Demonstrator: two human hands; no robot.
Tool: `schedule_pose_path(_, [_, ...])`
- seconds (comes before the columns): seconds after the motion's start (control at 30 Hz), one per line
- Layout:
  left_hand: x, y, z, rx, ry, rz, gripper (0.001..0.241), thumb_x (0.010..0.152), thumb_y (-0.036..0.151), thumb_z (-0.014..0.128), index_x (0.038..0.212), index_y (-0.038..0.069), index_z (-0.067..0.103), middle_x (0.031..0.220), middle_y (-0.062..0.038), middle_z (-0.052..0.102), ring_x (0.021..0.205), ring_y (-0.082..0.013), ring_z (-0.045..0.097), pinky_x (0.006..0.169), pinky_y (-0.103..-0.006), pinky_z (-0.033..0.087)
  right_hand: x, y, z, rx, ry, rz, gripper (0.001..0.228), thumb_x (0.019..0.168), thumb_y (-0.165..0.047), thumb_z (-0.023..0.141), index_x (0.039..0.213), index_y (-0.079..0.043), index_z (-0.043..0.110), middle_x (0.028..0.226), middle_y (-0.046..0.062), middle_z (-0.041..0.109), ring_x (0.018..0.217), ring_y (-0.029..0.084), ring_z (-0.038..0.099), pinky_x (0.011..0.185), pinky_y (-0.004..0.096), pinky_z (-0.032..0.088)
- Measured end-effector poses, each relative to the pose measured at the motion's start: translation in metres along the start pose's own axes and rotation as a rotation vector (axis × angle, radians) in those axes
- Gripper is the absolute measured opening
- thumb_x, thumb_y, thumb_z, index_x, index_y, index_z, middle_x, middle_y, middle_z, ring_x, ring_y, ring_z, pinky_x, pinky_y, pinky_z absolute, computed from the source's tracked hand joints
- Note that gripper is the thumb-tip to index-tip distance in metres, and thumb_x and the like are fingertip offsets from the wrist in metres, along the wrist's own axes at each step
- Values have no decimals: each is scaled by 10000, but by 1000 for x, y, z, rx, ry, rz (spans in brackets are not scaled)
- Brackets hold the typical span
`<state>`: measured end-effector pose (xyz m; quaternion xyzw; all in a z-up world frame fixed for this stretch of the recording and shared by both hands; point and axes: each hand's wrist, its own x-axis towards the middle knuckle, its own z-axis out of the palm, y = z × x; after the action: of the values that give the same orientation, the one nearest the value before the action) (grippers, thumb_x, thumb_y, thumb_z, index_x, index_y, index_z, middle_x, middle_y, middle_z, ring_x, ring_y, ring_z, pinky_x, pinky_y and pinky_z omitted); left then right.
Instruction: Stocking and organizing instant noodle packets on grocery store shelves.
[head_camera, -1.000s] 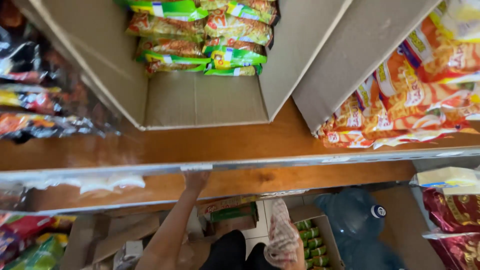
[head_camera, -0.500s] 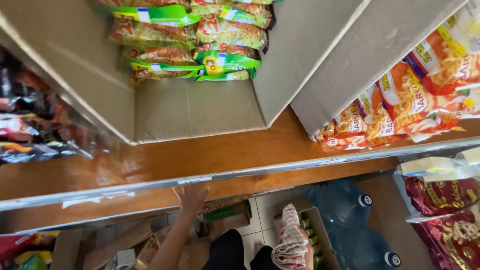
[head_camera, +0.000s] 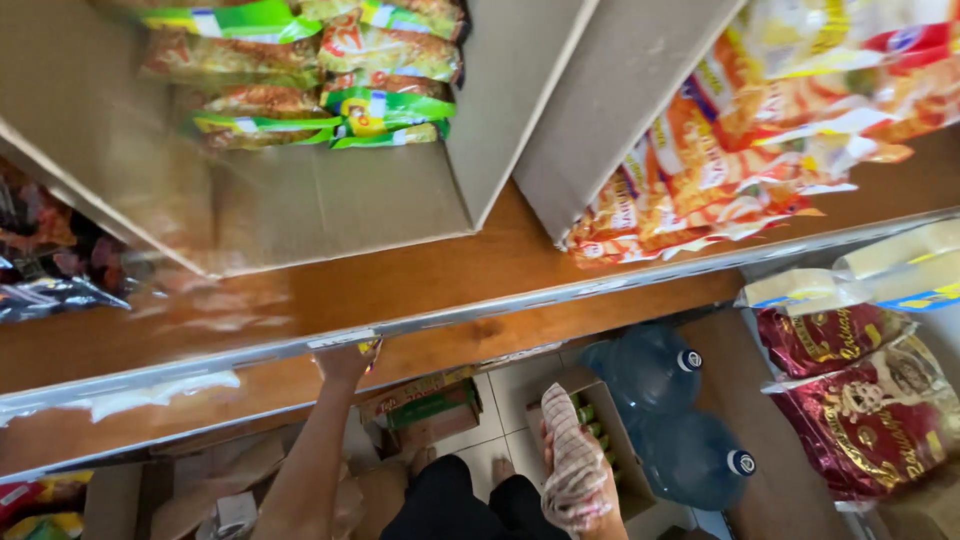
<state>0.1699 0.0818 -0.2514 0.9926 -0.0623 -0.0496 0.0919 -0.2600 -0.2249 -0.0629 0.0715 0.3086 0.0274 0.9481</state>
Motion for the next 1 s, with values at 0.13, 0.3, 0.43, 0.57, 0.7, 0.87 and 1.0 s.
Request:
schedule_pose_path(0.13, [-26, 13, -18, 44, -28, -120, 908, 633, 632, 863, 1329, 119, 586, 1275, -204, 595, 1192, -422, 581, 913, -563, 525, 46, -38, 83, 6, -15, 25, 610, 973, -346, 525, 1446, 28, 437, 1257, 179, 616, 1059, 306, 652, 908, 454, 591])
schedule_pose_path(0.3, [-99, 51, 11, -756, -179, -321, 986, 667, 454, 869, 1460, 91, 409, 1239, -230, 584, 1122, -398, 614, 937, -540, 539, 39, -76, 73, -92, 58, -31, 522, 930, -298, 608, 1353, -2, 531, 1157, 187, 671, 1000, 309, 656, 848, 450, 587])
schedule_pose_path(0.43, [-189, 154, 12, -1857, -585, -391, 759, 844, 241, 687, 1513, 178, 334, 1365, -102, 556, 1159, -266, 623, 896, -451, 570, 12, -89, 119, -583, 167, -423, 397, 917, -165, 635, 1286, -26, 589, 1093, 116, 723, 967, 248, 697, 838, 368, 585])
schedule_pose_path(0.57, [-270, 315, -148, -1802, -921, -291, 834, 819, 195, 663, 1542, 306, 262, 1401, -48, 512, 1203, -313, 620, 902, -450, 580, -21, -110, 140, -615, 249, -661, 338, 879, -125, 645, 1213, -90, 608, 1001, 117, 697, 850, 247, 682, 741, 393, 568])
schedule_pose_path(0.7, [-303, 401, -160, -1973, -1027, 112, 800, 900, 326, 645, 1586, 207, 252, 1516, -42, 469, 1352, -250, 545, 1036, -404, 522, -71, -131, 166, -793, 92, -921, 288, 918, -76, 664, 1201, -53, 612, 1037, 96, 697, 897, 179, 639, 795, 329, 541])
schedule_pose_path(0.87, [-315, 465, -224, -2085, -1117, 103, 894, 909, 576, 633, 1580, 139, 235, 1457, -130, 506, 1286, -281, 578, 1019, -446, 539, -142, -132, 194, -1498, -81, -1329, 400, 811, -21, 713, 1195, -30, 602, 1213, 165, 615, 1108, 250, 625, 935, 359, 512])
schedule_pose_path(1.0, [-335, 499, -239, -2113, -996, 175, 1007, 838, 520, 723, 1617, 175, 188, 1484, -135, 495, 1294, -293, 564, 1041, -442, 513, -170, -167, 190, -1842, -247, -1664, 441, 682, -19, 753, 1114, -51, 669, 1222, 231, 661, 1159, 322, 642, 970, 429, 517])
